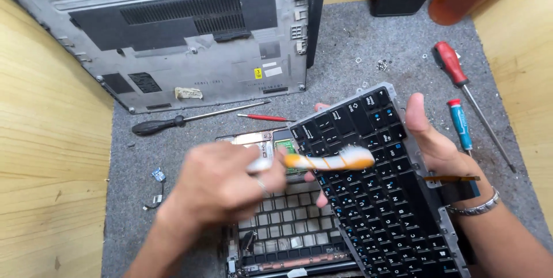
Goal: Cleaning a laptop keyboard with a toothbrush and attempting to reconnect the ribbon cable during disassembly/reassembly.
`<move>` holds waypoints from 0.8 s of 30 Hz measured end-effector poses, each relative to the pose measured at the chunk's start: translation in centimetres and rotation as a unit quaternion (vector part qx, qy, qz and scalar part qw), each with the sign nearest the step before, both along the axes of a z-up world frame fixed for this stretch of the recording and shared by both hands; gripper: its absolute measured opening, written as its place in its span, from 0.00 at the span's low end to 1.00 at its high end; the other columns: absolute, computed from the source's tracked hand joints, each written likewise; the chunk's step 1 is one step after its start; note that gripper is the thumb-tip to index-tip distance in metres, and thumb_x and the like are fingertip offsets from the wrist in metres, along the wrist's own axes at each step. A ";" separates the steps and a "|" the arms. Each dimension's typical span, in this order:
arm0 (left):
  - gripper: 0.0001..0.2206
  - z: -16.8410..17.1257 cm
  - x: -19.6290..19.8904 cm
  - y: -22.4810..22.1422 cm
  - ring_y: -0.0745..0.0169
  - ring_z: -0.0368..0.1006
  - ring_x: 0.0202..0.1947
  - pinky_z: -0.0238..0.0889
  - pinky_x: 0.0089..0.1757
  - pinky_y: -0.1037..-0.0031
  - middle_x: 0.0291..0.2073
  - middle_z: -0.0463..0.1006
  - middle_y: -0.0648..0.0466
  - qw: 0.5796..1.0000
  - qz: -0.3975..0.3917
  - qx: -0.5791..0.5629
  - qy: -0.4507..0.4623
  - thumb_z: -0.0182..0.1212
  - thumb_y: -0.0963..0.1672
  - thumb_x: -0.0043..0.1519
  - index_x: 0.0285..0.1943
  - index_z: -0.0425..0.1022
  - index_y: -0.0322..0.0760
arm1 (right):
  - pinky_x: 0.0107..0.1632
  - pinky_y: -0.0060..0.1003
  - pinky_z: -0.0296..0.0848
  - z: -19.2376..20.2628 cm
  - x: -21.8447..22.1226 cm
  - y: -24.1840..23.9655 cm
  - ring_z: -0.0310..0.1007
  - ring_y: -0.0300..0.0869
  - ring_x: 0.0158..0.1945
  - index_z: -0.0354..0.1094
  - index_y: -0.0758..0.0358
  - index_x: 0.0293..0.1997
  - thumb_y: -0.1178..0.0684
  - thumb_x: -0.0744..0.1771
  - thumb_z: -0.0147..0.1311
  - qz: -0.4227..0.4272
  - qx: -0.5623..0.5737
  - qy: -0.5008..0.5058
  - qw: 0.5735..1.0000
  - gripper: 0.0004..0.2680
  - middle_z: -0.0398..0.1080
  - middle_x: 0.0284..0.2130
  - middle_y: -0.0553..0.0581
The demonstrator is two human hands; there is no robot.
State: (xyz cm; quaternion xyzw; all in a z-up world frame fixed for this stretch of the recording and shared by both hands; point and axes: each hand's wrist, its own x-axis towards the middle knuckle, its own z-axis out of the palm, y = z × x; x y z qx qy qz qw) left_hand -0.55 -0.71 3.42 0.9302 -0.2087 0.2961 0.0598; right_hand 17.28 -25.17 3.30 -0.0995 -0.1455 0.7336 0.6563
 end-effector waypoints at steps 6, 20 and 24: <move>0.05 -0.1 -0.1 1.5 0.66 0.52 0.12 0.44 0.16 0.72 0.16 0.61 0.61 0.995 0.096 0.019 -0.030 0.57 0.42 0.69 0.39 0.77 0.46 | 0.66 0.80 0.55 0.9 0.0 0.8 0.56 0.66 0.71 0.31 0.61 0.80 0.32 0.70 0.48 -0.043 0.011 -0.066 0.997 0.35 0.50 0.72 0.71; 0.04 0.2 0.0 -2.0 0.68 0.54 0.14 0.46 0.18 0.71 0.19 0.66 0.61 0.989 0.084 -0.003 -0.120 0.64 0.39 0.66 0.38 0.75 0.40 | 0.64 0.57 0.64 -2.6 1.8 -2.1 0.67 0.60 0.64 0.56 0.74 0.69 0.28 0.70 0.35 -0.155 -0.140 -0.153 0.966 0.32 0.65 0.63 0.72; 0.04 -1.3 0.4 -5.6 0.68 0.51 0.19 0.48 0.24 0.73 0.21 0.55 0.62 0.997 -0.012 0.024 -0.077 0.55 0.39 0.67 0.43 0.72 0.43 | 0.77 0.55 0.42 -0.2 0.4 -0.7 0.44 0.58 0.78 0.38 0.77 0.77 0.33 0.71 0.34 -0.104 -0.003 -0.035 0.994 0.33 0.42 0.76 0.70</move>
